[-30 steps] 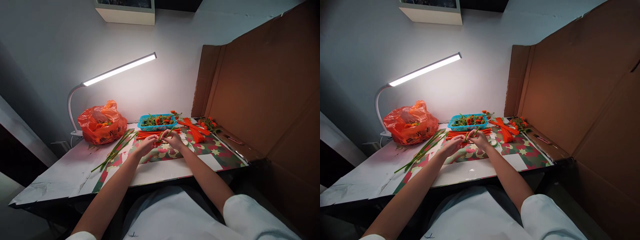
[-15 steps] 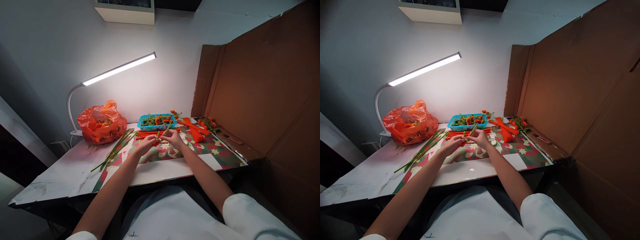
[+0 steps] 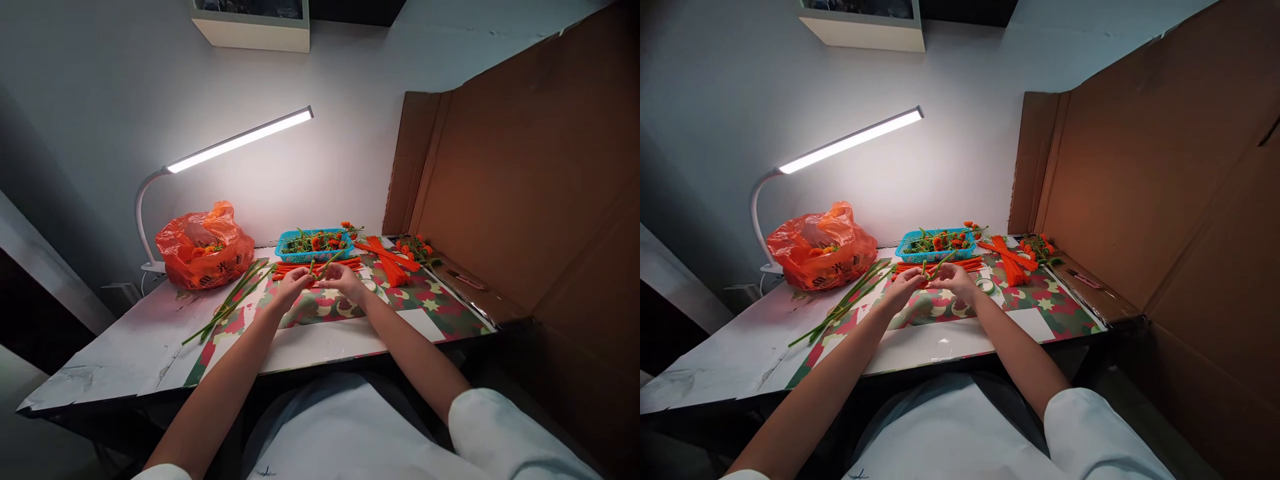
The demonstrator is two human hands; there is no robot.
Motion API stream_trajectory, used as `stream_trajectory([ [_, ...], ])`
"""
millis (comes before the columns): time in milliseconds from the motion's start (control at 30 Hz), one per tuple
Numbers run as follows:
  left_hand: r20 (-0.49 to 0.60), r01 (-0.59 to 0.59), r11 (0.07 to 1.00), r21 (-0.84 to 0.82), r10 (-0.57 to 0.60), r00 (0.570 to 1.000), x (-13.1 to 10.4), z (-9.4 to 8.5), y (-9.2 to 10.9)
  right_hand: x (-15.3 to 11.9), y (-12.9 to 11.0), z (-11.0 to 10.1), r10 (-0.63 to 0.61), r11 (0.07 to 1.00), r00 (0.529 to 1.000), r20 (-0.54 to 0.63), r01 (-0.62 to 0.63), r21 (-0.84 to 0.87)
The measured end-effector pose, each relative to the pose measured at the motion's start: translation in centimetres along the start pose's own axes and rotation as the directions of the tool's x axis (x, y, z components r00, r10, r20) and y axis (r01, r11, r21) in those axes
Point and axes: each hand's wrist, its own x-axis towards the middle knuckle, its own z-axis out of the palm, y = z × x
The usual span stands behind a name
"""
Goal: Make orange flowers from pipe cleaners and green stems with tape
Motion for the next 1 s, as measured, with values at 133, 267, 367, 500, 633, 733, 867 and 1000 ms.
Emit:
stream_trajectory([
  [133,0.097,0.208,0.973,-0.095,-0.199,0.975,-0.2,0.0,0.6,-0.3,-0.2,0.3,-0.315,0.895,0.948,0.050,0.314,-0.315],
  [267,0.116,0.379,0.912,-0.159,-0.364,0.924,-0.6,0.1,1.3,-0.6,-0.3,0.2,-0.414,0.809,0.887,0.207,0.462,-0.363],
  [367,0.177,0.463,0.865,-0.194,-0.433,0.884,-0.7,-0.1,1.3,-0.6,-0.3,-0.1,-0.397,0.741,0.881,0.257,0.473,-0.477],
  [500,0.278,0.533,0.823,-0.196,-0.474,0.835,-0.5,-0.7,1.0,-0.5,-0.2,-0.7,-0.381,0.559,0.860,0.339,0.507,-0.656],
  [633,0.349,0.597,0.774,-0.211,-0.510,0.786,-0.5,-1.0,1.0,-0.4,-0.2,-0.7,-0.407,0.359,0.815,0.412,0.557,-0.749],
  [733,0.381,0.627,0.746,-0.223,-0.525,0.761,-0.7,-1.1,1.2,-0.5,-0.3,-0.2,-0.405,0.266,0.779,0.478,0.601,-0.754],
  [867,0.421,0.639,0.745,-0.192,-0.526,0.739,-0.7,-1.1,0.8,-0.9,-0.5,0.5,-0.336,0.190,0.770,0.543,0.620,-0.761],
  [1000,0.443,0.645,0.746,-0.164,-0.528,0.724,-0.5,-1.1,0.1,-1.1,-0.8,0.9,-0.293,0.139,0.768,0.570,0.624,-0.769],
])
